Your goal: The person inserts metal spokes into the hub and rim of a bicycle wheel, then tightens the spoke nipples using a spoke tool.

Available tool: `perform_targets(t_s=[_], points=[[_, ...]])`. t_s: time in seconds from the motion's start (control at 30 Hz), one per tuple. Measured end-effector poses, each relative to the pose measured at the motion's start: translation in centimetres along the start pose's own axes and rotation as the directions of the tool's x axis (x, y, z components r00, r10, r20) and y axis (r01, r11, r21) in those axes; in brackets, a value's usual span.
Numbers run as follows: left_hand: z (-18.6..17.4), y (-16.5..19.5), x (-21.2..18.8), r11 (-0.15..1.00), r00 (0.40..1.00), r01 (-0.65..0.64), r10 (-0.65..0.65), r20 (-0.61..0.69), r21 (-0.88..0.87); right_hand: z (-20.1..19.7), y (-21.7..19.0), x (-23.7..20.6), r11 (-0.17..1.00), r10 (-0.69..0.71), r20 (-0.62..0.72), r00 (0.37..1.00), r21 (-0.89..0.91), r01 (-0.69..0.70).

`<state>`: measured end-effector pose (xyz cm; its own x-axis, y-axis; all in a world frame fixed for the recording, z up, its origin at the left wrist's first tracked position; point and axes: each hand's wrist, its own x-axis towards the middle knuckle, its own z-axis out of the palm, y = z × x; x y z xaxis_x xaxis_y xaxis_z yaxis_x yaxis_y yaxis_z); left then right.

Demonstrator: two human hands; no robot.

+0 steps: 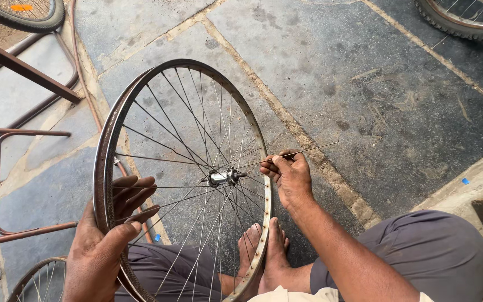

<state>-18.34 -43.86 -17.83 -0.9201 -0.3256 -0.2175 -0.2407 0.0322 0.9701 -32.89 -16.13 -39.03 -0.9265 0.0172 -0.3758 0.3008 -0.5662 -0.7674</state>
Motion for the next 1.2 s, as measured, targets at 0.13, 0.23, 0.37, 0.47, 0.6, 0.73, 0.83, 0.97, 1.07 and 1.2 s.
perform_targets(t_s=[0.13,0.23,0.37,0.47,0.6,0.73,0.83,0.97,1.07,1.2], points=[[0.1,0.0,-0.1,0.999,0.999,-0.028,0.028,0.029,-0.016,-0.1,-0.2,-0.1,1.000,0.013,-0.029,0.999,-0.007,-0.013],[0.3,0.2,-0.3,0.999,0.999,-0.021,0.022,0.035,-0.032,-0.1,-0.3,-0.3,0.999,0.023,0.007,1.000,0.025,-0.023],[0.4,0.5,-0.4,0.999,0.999,-0.014,0.016,0.038,-0.050,0.1,-0.5,-0.8,0.998,0.060,-0.021,0.998,0.005,-0.060],[0.5,0.6,-0.6,0.999,1.000,0.024,-0.024,0.009,-0.036,0.5,-0.6,-1.3,0.996,0.086,0.040,0.996,-0.003,-0.086],[0.8,0.7,-0.9,0.999,0.998,-0.039,0.039,0.040,-0.020,1.2,-0.4,-1.6,0.979,0.204,0.136,0.969,-0.002,-0.206],[1.5,1.0,-1.0,0.995,0.996,-0.063,0.067,0.062,-0.075,1.0,0.0,-1.9,0.967,0.245,0.154,0.957,0.038,-0.254],[1.6,1.0,-0.9,0.998,0.999,-0.015,0.018,0.047,-0.056,0.5,0.5,-2.3,0.972,0.226,0.180,0.958,0.026,-0.234],[1.2,0.1,-0.9,0.998,0.995,-0.047,0.051,0.081,-0.044,0.4,1.5,-2.9,0.980,0.190,0.179,0.965,0.024,-0.198],[1.2,-0.4,-1.4,0.990,0.976,-0.128,0.137,0.167,-0.066,0.8,2.1,-3.3,0.981,0.193,0.156,0.969,-0.041,-0.189],[2.9,-1.0,-2.2,0.891,0.993,-0.043,0.088,0.078,-0.452,1.1,2.3,-3.6,0.975,0.161,0.138,0.977,-0.179,-0.136]])
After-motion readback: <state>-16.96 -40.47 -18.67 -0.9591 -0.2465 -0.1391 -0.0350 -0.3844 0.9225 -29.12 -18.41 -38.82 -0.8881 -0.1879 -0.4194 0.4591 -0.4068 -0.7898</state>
